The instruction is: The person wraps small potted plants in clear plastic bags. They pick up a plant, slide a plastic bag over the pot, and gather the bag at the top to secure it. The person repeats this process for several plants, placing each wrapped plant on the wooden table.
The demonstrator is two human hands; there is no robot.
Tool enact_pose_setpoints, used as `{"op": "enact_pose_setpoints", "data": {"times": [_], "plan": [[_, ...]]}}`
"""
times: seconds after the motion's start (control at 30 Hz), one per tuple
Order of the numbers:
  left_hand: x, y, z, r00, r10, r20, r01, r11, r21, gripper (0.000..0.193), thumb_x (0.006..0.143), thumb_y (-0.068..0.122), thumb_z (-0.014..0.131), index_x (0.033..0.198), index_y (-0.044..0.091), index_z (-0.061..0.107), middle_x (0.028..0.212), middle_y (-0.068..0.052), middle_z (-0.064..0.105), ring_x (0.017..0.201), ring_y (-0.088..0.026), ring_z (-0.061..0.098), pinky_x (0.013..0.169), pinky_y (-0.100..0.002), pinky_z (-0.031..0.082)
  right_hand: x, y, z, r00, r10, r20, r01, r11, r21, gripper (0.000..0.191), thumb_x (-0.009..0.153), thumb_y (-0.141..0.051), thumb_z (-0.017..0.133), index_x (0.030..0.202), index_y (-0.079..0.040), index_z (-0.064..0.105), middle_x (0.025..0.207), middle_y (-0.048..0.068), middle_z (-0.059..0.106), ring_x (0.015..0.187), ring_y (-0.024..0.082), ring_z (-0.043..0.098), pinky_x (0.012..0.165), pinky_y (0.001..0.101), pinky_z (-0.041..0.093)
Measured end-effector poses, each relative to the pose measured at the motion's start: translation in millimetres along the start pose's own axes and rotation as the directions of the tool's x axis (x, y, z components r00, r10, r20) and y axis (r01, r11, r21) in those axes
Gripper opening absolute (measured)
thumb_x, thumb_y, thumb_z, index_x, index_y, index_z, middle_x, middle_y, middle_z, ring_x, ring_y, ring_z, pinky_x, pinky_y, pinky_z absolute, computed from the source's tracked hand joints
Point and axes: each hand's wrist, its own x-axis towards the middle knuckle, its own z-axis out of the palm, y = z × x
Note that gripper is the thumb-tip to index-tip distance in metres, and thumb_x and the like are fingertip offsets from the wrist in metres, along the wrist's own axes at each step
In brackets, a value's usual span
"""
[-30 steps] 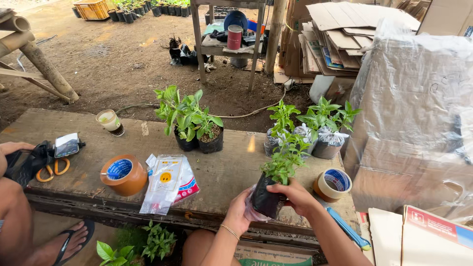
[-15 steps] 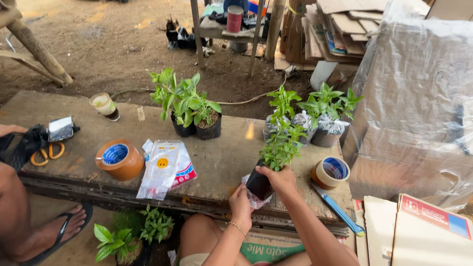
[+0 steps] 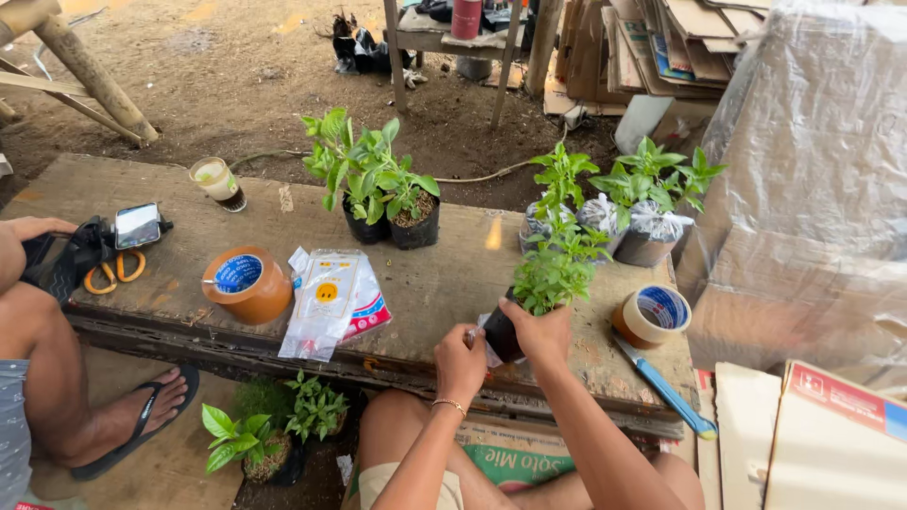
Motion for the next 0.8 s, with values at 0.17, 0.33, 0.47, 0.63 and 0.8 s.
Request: {"op": "enact_pose_setpoints", "data": {"times": [0.17,0.33,0.47,0.63,0.8], "plan": [[-21.9,-14.6,28.3,0.909,-0.358,0.215,0.416,0.727,-0.547,0.027,0.091,0.011,0.063,0.117,0.005,0.060,0.092,-0.006,0.068,0.072,-0.021,0.073,0.056,-0.039,0.063,-5.8,-2.9,2.9,0.984,0.171,-0.057,-0.169,0.985,0.044,0.098,0.062,-0.058,0.087,0.133,0.000,0.053,0.135,0.020,0.064,0.132,0.038,0.054,0.114,0.0588,0.030],[-28.4,-28.8,33.2,0.910,-0.353,0.218,0.408,0.673,-0.617,0.020,0.094,0.011,0.063,0.106,-0.005,0.064,0.087,-0.011,0.072,0.067,-0.018,0.072,0.056,-0.034,0.064,-4.7,10.4,20.6,0.983,0.155,-0.097,-0.156,0.988,-0.008,0.112,0.063,-0.063,0.090,0.135,0.007,0.042,0.143,0.023,0.052,0.137,0.040,0.045,0.115,0.0570,0.029],[-19.0,-38.9,29.2,0.951,-0.303,0.062,0.299,0.854,-0.426,0.017,0.094,0.013,0.064,0.100,-0.003,0.068,0.083,-0.011,0.073,0.066,-0.016,0.069,0.054,-0.031,0.059,2.0,36.5,36.1,0.999,0.028,0.017,-0.027,0.999,-0.024,0.103,0.065,-0.053,0.090,0.136,0.003,0.041,0.144,0.022,0.049,0.135,0.038,0.044,0.111,0.0537,0.034],[-0.1,-54.4,22.3,0.983,-0.172,-0.058,0.134,0.902,-0.410,0.017,0.094,0.011,0.067,0.104,-0.002,0.069,0.088,-0.010,0.075,0.070,-0.013,0.069,0.060,-0.026,0.056,28.2,75.1,19.8,0.895,-0.112,0.433,-0.014,0.961,0.278,0.081,0.072,-0.028,0.080,0.140,-0.004,0.042,0.138,0.019,0.060,0.129,0.029,0.054,0.112,0.0460,0.036],[6.3,-59.2,16.2,0.918,-0.383,0.102,0.366,0.718,-0.592,0.031,0.090,0.010,0.065,0.118,0.003,0.056,0.097,-0.008,0.069,0.068,-0.016,0.069,0.055,-0.032,0.060,59.5,101.6,-3.4,0.933,0.015,0.360,-0.155,0.918,0.364,0.039,0.092,-0.012,0.057,0.129,-0.007,0.066,0.125,0.005,0.069,0.101,0.020,0.063,0.079,0.0377,0.050]]}}
